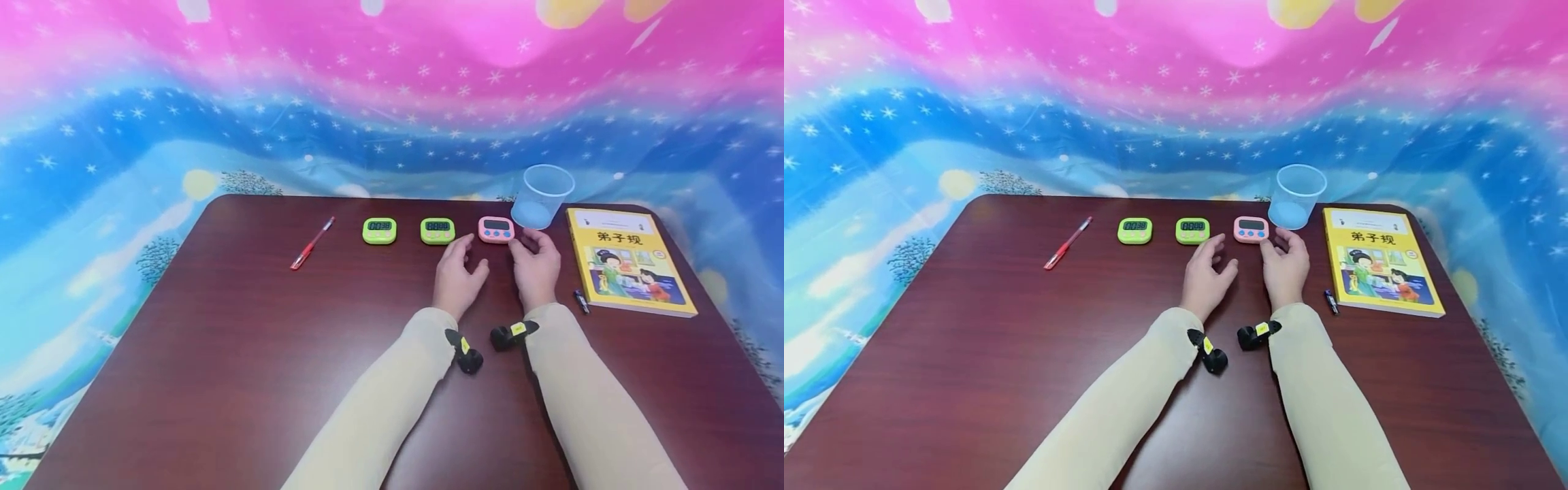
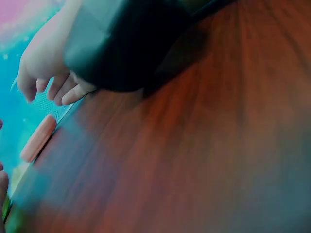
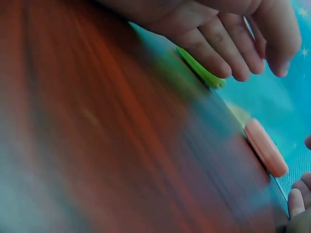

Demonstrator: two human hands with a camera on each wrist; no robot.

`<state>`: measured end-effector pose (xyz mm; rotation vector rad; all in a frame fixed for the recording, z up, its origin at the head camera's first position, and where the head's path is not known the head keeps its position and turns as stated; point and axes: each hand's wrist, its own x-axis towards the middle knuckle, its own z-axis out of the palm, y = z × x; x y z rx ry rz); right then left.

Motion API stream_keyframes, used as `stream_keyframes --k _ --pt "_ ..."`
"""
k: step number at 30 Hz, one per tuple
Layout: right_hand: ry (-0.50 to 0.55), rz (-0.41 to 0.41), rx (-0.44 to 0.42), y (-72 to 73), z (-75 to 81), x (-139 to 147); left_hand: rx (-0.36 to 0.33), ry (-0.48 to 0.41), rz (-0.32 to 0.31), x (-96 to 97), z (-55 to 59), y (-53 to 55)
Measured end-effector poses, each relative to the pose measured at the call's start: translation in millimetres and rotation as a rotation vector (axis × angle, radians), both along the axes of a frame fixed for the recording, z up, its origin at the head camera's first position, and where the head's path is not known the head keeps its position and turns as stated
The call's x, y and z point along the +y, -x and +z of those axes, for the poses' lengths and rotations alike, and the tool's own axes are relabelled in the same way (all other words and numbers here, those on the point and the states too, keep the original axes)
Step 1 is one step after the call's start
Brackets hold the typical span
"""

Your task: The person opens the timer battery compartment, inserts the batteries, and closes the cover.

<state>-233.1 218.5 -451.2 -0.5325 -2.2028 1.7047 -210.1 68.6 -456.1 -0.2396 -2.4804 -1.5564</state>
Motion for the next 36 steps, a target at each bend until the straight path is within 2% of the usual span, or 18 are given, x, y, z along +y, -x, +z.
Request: stream_keyframes --k 6,12,15,18,22,28,32,36 --pt "-0.140 0.114 -0.072 11.0 3.4 11.8 -0.133 0.137 -0.054 12.5 6.7 15.6" --pt "-0.346 0.245 -0.092 17.5 5.7 10.9 -0.158 0.342 -0.125 14.9 16.3 35.3" --pt "-0.401 0.266 -0.106 15.9 4.2 11.6 -0.178 0.414 -0.142 15.7 18.6 39.4" --pt "-0.399 0.252 -0.103 13.2 1.6 14.5 -0.206 0.427 -0.148 15.9 17.1 40.1" --pt "-0.296 0.238 -0.080 7.6 -2.5 19.2 -0.209 0.374 -0.136 15.2 12.3 38.2" --pt "-0.100 0.237 -0.055 -9.9 -5.5 22.6 -0.232 0.183 -0.114 12.9 7.3 30.2" --pt "-0.010 0.255 -0.021 -20.8 -6.0 21.8 -0.203 0.047 -0.091 9.1 3.4 24.3" --pt "0.047 0.285 0.023 -29.1 -5.7 20.2 -0.180 -0.068 -0.110 1.7 -1.1 17.9"
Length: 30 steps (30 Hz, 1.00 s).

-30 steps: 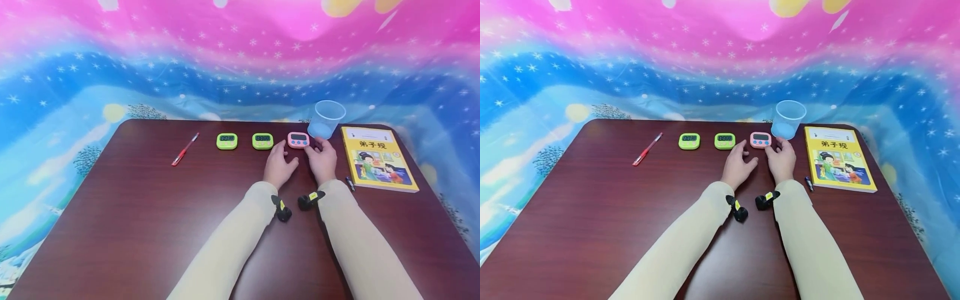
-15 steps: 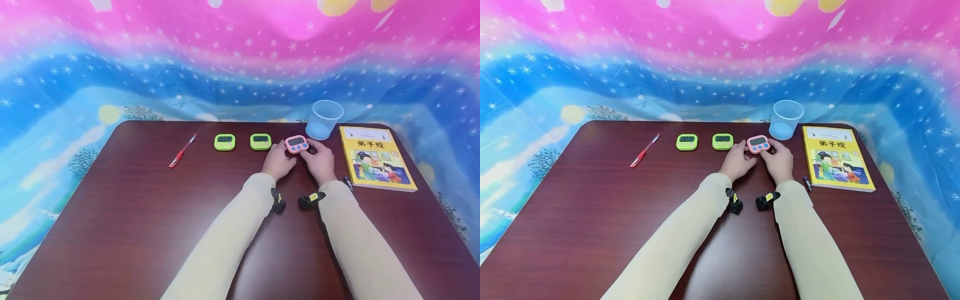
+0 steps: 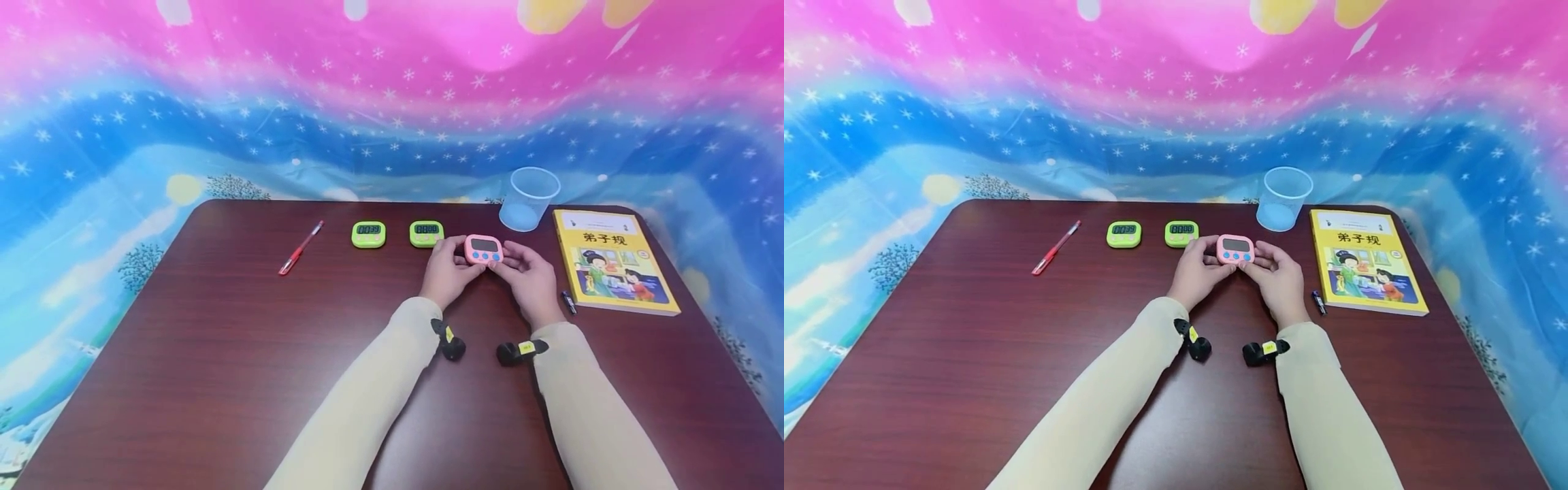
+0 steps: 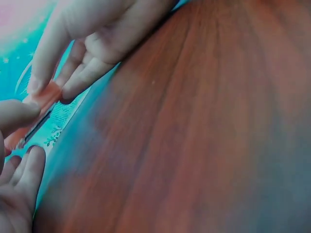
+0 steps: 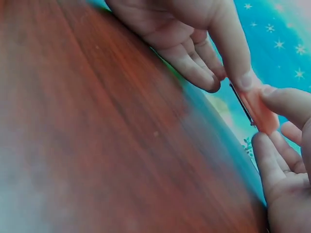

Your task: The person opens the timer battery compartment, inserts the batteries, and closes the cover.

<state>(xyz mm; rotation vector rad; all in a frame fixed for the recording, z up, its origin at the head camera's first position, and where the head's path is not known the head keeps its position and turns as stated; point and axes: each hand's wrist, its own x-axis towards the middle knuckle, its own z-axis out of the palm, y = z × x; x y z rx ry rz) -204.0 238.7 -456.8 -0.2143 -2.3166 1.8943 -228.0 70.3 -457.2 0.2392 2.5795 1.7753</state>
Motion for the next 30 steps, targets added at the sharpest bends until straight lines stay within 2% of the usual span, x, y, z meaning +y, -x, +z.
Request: stream_keyframes --k 5,9,14,20,26,30 --pt "0.077 0.055 0.007 -12.9 1.9 -0.8 -0.024 -0.100 -0.053 -10.6 -3.5 -9.8" --pt "0.185 0.108 0.026 -22.9 3.5 2.3 -0.017 -0.165 -0.092 -13.8 -3.3 -18.0" --pt "0.265 0.188 0.011 -39.1 3.9 2.8 -0.007 -0.203 -0.150 -22.4 -3.6 -29.2" --pt "0.170 0.241 -0.029 -54.4 3.0 -3.7 0.015 -0.148 -0.206 -39.9 -4.2 -42.1" --pt "0.019 0.321 -0.037 -66.2 7.2 -10.7 0.042 -0.130 -0.205 -58.1 -3.7 -61.2" --pt "-0.025 0.386 -0.019 -73.8 8.6 -17.5 0.046 -0.116 -0.191 -72.9 -3.3 -74.4"
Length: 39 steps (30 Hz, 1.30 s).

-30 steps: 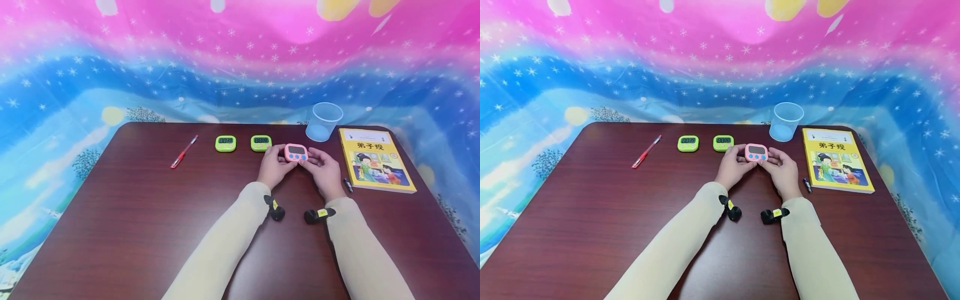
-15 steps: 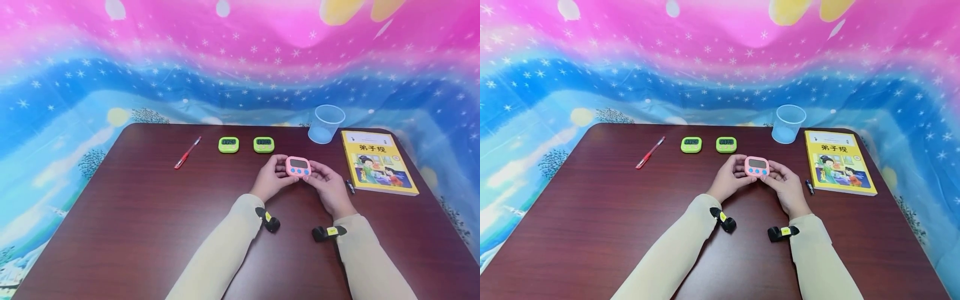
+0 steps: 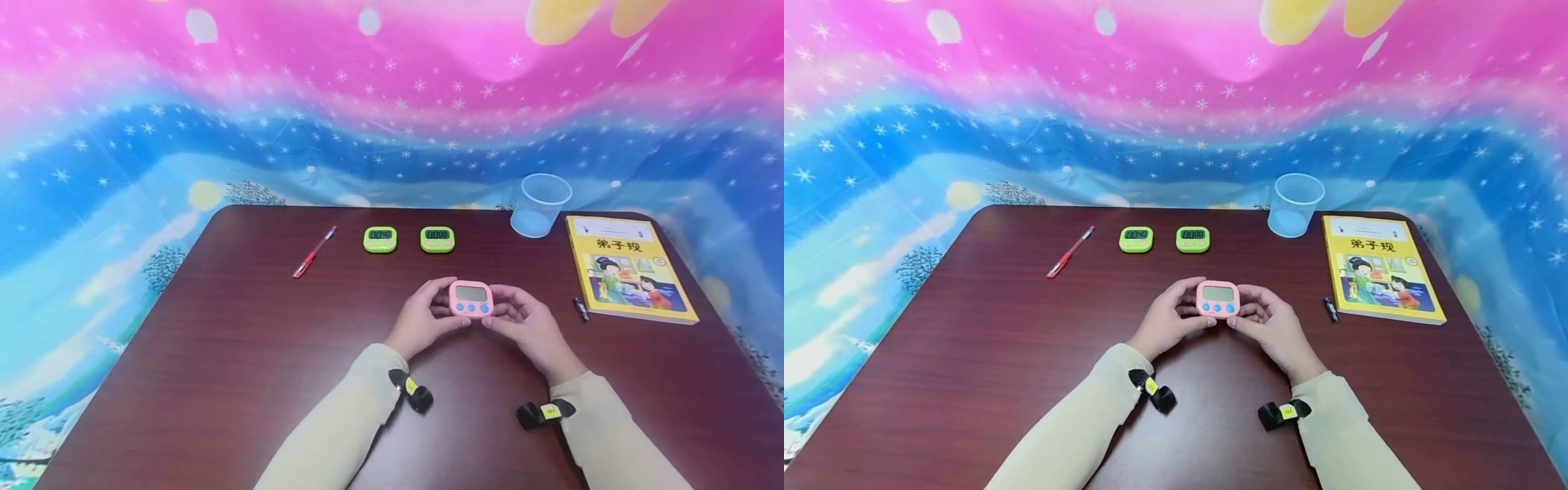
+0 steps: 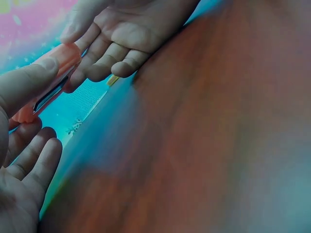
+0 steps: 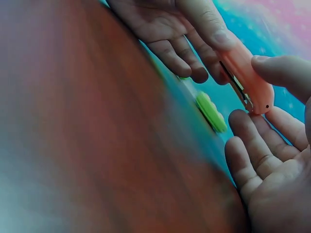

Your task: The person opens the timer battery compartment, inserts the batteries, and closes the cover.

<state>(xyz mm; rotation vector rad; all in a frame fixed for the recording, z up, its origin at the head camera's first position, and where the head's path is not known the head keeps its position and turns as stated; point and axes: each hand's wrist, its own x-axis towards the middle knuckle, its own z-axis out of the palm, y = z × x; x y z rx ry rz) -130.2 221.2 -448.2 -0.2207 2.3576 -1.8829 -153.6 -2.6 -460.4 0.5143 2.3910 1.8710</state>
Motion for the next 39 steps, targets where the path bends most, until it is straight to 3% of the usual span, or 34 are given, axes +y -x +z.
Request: stream_keyframes --k 6,10,17,23,39 --pt "-0.032 0.067 -0.001 -15.9 -2.1 -16.4 -0.010 -0.020 -0.001 -24.7 -2.8 -23.8" --pt "-0.051 0.098 0.031 -26.2 -4.2 -28.1 0.020 -0.039 -0.019 -38.5 -4.7 -39.1" --pt "-0.066 0.147 0.109 -36.1 -3.6 -42.1 0.052 -0.025 -0.027 -55.7 -2.5 -56.4" --pt "-0.064 0.149 0.130 -39.8 -4.5 -44.3 0.058 -0.013 -0.039 -58.9 -2.7 -60.6" --pt "-0.026 0.131 0.215 -37.8 -5.8 -46.3 -0.020 0.057 -0.029 -57.3 0.8 -58.1"
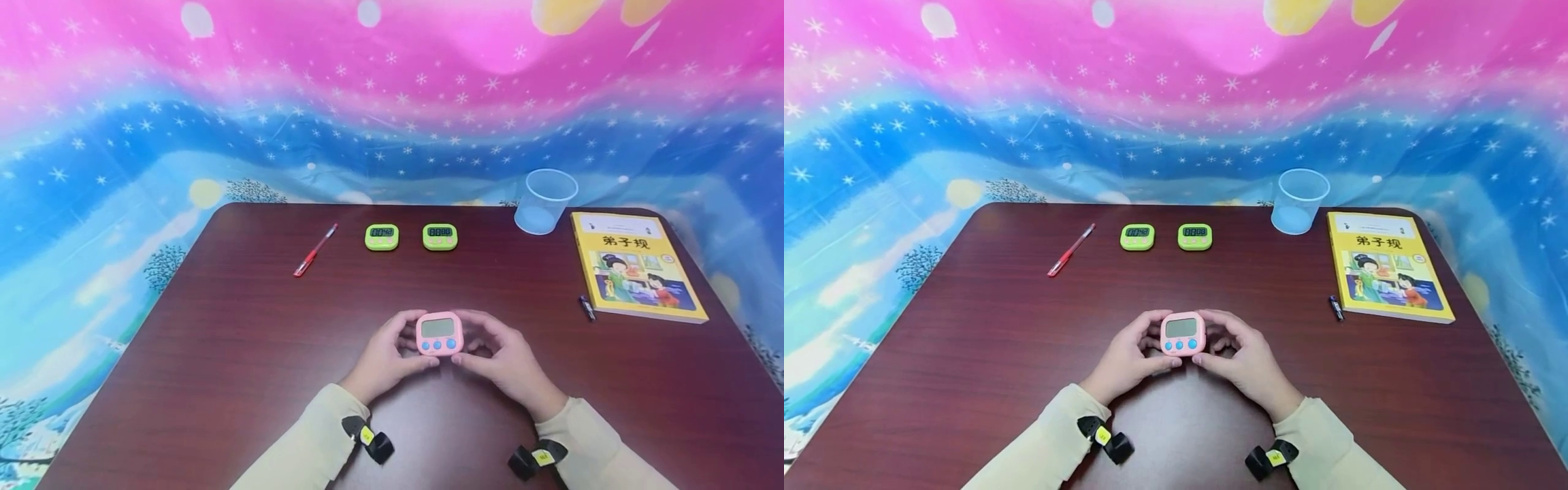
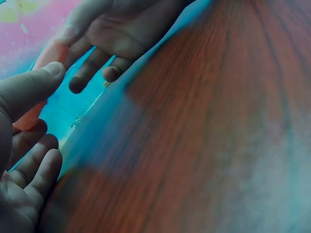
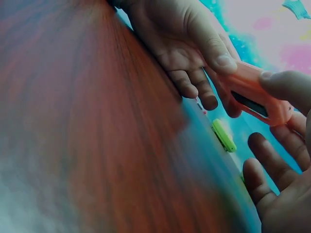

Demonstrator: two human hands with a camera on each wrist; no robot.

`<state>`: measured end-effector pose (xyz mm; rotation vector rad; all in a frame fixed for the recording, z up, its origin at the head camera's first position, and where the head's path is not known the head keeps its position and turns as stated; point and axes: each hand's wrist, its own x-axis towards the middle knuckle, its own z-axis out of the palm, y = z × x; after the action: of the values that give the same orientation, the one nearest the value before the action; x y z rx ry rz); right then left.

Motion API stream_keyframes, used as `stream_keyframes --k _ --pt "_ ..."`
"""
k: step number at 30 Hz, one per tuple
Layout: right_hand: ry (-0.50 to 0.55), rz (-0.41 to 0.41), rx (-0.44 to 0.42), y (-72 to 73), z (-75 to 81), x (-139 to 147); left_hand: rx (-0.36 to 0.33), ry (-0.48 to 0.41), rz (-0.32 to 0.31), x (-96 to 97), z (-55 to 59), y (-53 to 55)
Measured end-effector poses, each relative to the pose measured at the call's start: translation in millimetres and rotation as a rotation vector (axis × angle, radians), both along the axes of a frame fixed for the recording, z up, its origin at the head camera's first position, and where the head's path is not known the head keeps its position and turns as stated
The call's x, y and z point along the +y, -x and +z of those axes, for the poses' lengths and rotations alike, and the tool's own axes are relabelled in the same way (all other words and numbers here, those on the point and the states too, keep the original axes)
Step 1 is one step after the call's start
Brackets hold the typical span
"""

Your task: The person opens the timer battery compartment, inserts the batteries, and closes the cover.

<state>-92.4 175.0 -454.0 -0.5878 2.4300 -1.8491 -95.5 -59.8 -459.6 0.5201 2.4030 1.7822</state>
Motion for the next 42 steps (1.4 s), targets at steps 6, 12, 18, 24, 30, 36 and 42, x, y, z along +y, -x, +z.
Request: stream_keyframes --k 6,12,18,24,30,36,42 --pt "0.058 0.022 0.051 -3.7 5.2 -6.5 0.052 0.057 -0.039 0.6 -1.7 0.9" --pt "0.044 0.059 0.066 -7.7 4.4 -12.3 0.119 0.164 -0.089 5.5 -2.0 -0.7" --pt "0.028 0.068 0.051 -8.1 0.8 -13.8 0.115 0.188 -0.105 7.4 1.1 -2.0" --pt "-0.010 0.078 0.014 -7.3 -0.1 -13.4 0.119 0.194 -0.104 8.1 1.7 -2.3" --pt "-0.005 0.076 -0.013 -6.7 -0.8 -12.8 0.132 0.238 -0.144 4.1 3.8 1.0" --pt "0.013 0.060 -0.003 -5.4 -3.2 -12.7 0.127 0.091 -0.181 0.2 12.7 7.0" --pt "0.040 0.071 0.025 -3.5 -6.5 -13.1 0.306 0.090 -0.154 5.5 22.9 7.4"
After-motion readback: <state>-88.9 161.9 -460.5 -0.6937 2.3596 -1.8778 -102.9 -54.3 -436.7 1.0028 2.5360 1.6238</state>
